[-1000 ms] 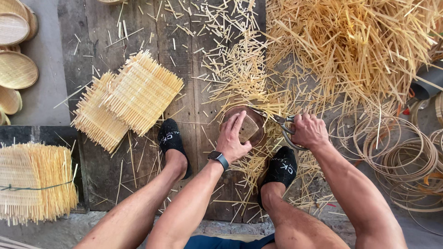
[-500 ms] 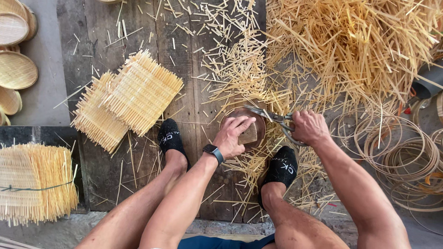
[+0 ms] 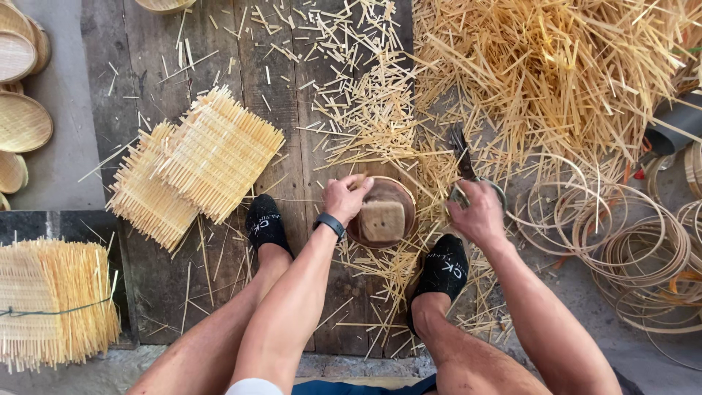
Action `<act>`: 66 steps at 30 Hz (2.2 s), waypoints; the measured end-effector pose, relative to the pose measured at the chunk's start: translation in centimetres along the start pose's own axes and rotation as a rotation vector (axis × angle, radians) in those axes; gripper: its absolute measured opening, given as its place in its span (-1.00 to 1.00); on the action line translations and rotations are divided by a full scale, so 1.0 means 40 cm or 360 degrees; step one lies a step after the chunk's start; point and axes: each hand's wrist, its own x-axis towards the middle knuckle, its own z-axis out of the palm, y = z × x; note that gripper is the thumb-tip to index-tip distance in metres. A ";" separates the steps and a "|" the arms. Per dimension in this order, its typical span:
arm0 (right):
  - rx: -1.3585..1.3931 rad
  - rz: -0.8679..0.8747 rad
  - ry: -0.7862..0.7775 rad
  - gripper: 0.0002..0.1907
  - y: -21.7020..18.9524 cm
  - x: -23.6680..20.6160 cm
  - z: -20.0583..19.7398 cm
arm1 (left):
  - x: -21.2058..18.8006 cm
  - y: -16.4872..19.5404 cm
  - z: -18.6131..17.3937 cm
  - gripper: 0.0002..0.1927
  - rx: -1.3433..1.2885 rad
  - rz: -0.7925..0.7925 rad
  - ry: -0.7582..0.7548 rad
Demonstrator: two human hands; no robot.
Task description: The person sits on the floor and assembles a round bamboo sieve. They place a woven bamboo mat onto a round wooden mold, bend a thin bamboo rim ring around the mat's edge, press the rim into place, and use shears to trim excess bamboo strips from the edge, repeating the fitting and trimming on the sieve.
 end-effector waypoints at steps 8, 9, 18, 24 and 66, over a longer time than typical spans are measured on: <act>0.0479 0.0004 -0.0230 -0.69 -0.159 -0.025 -0.015 | -0.071 0.032 0.085 -0.72 -0.0476 0.0450 0.0063; 0.0460 -0.0002 -0.0163 -0.69 -0.160 -0.032 -0.011 | -0.072 0.032 0.092 -0.73 -0.0599 0.0443 0.0016; 0.0767 0.0261 -0.0287 -0.64 -0.100 -0.041 0.024 | -0.041 -0.005 0.080 -0.78 -0.0413 0.0564 0.0336; 0.1378 0.0625 -0.0516 -0.75 -0.075 -0.055 0.055 | -0.102 -0.101 0.021 -0.64 -0.0240 -0.0343 0.0027; 0.0694 0.0089 -0.0546 0.04 -0.237 -0.191 -0.060 | -0.273 0.061 -0.068 -0.53 -0.0298 0.0990 -0.0024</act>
